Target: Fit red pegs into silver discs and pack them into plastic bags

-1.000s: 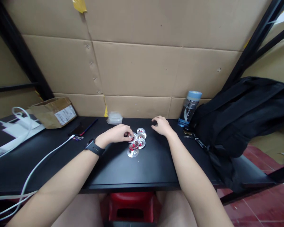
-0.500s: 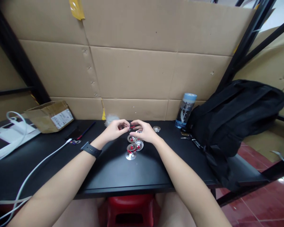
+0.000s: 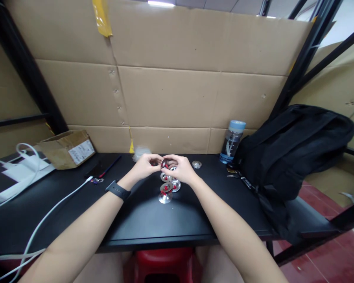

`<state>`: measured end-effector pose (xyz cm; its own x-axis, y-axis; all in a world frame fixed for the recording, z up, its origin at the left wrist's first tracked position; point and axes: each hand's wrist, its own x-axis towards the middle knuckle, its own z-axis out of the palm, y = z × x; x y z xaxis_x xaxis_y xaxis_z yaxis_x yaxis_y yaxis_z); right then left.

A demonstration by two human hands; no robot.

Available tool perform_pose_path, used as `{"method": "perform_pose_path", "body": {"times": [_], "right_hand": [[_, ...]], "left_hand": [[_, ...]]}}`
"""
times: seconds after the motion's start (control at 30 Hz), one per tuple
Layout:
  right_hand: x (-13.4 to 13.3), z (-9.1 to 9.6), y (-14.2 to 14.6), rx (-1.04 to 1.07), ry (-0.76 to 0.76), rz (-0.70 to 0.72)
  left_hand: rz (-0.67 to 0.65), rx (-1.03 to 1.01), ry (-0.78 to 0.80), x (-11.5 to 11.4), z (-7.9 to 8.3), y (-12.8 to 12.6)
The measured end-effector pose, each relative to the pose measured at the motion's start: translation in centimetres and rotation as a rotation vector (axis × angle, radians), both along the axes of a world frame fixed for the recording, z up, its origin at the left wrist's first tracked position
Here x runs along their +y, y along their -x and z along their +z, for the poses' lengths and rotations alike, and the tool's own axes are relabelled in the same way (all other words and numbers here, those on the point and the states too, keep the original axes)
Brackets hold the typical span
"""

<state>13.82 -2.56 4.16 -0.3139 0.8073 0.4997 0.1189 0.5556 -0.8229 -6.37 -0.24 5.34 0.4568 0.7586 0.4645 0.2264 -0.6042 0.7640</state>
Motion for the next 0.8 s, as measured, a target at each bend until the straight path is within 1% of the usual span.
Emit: {"method": "perform_pose_path", "body": {"times": [0.13,0.3,0.4,0.47,0.53,0.63,0.7,0.8], "right_hand": [[0.1,-0.1,-0.2,-0.06,-0.035,0.036],[0.2,0.1,-0.3,-0.126,-0.172,-0.014],[1.1,-0.1,-1.2,-0.142,-0.174,-0.078],[2.2,-0.4,-2.6,-0.174,-0.143,-0.16],[3.5,-0.8,-4.6,-0.272,-0.134,-0.301],[5.0,-1.3,-8.0,-0.442,-0.094,-0.481],[5.5,-1.6,-9.8,-0.547,-0.063,-0.534],[5.6,-1.9,-11.5,-0.665,0.014,-0.53]], "left_hand": [[0.004,0.092,-0.051,-0.2,0.0,0.1],[0.058,0.242,-0.145,-0.3,0.4,0.2],[0.14,0.379,-0.202,0.2,1.1,1.4],[0.226,0.427,-0.224,0.8,1.4,3.1],[0.296,0.444,-0.225,1.6,1.6,5.0],[0.342,0.518,-0.216,2.7,1.4,7.4],[0.363,0.556,-0.225,3.3,1.0,8.3],[0.356,0.574,-0.262,3.9,0.3,8.6]]}}
